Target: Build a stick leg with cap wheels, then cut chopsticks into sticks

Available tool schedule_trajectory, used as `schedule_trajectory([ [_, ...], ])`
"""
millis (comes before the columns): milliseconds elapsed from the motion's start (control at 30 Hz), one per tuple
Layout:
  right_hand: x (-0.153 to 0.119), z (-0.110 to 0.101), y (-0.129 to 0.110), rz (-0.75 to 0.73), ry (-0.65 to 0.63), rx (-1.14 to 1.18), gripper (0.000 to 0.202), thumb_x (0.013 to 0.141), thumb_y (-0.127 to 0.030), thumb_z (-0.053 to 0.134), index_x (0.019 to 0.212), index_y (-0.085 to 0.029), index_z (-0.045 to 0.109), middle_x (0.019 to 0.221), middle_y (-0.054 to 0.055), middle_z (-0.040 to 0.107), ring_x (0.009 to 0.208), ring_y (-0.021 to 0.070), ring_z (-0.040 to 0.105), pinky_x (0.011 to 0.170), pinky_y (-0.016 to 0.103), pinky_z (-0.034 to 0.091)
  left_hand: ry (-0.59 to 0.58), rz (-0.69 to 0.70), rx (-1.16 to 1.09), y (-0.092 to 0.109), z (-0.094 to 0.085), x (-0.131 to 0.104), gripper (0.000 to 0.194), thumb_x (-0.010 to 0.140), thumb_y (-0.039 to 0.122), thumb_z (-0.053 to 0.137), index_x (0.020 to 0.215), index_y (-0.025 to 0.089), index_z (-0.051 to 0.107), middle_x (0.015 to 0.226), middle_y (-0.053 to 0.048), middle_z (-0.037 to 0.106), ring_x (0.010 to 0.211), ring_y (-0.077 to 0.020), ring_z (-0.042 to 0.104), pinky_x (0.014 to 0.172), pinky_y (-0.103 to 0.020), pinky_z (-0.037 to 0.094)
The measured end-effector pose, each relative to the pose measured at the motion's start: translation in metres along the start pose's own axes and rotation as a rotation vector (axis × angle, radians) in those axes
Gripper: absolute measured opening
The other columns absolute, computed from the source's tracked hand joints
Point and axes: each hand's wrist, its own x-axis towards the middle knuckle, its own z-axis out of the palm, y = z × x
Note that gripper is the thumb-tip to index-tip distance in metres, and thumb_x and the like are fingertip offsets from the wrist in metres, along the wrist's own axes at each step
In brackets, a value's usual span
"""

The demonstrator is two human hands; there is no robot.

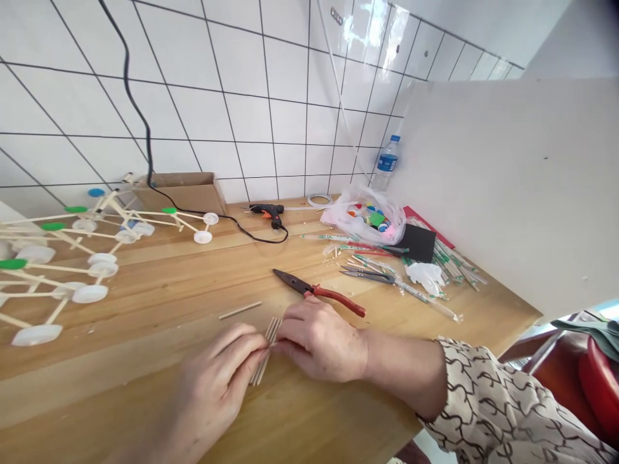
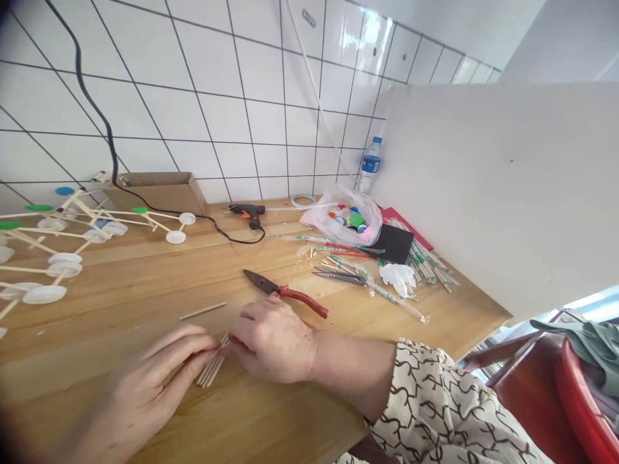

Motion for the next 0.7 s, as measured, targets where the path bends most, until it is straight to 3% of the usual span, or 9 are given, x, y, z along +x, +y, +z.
schedule_trajectory([
  [233,0.001,-0.005,-0.002,-0.075,-0.067,-0.019,0.014,0.084,-0.022,0.05,0.076,-0.015,0.06,0.072,0.003,0.062,0.067,0.0144,0.055,0.062,0.027,0.035,-0.071,0.01,-0.014,0.003,-0.002,0.001,0.013,0.086,0.016,0.044,0.081,0.021,0.056,0.076,0.001,0.06,0.066,-0.01,0.059,0.063,-0.017,0.045],
  [400,0.005,-0.015,0.006,-0.03,-0.066,-0.034,0.022,0.088,-0.023,0.047,0.07,-0.015,0.059,0.069,0.002,0.062,0.067,0.0131,0.056,0.063,0.025,0.036,-0.068,-0.031,0.012,0.0,-0.002,0.001,0.015,0.087,0.021,0.043,0.082,0.021,0.057,0.077,0.001,0.061,0.067,-0.0116,0.059,0.063,-0.02,0.044],
  [500,0.011,-0.028,0.019,0.177,-0.062,-0.095,0.022,0.088,-0.018,0.046,0.07,-0.016,0.06,0.073,0.003,0.063,0.071,0.0126,0.057,0.068,0.022,0.038,-0.059,-0.088,0.011,-0.003,-0.003,0.002,0.015,0.087,0.025,0.044,0.081,0.021,0.057,0.078,0.0,0.062,0.073,-0.0136,0.06,0.067,-0.021,0.045],
  [600,0.016,-0.045,0.034,0.508,-0.175,-0.207,0.019,0.087,-0.02,0.047,0.076,-0.017,0.063,0.083,0.004,0.066,0.078,0.0131,0.059,0.068,0.021,0.039,-0.079,-0.123,0.014,-0.006,-0.004,0.002,0.015,0.087,0.027,0.045,0.081,0.021,0.057,0.08,0.0,0.063,0.076,-0.0146,0.061,0.07,-0.022,0.044],
  [700,0.015,-0.061,0.049,0.672,-0.205,-0.286,0.016,0.083,-0.017,0.049,0.081,-0.015,0.065,0.088,0.009,0.067,0.083,0.0186,0.06,0.065,0.023,0.04,-0.107,-0.143,0.018,-0.008,-0.003,0.0,0.015,0.087,0.028,0.045,0.081,0.022,0.058,0.08,0.0,0.063,0.073,-0.0143,0.061,0.067,-0.022,0.044],
])
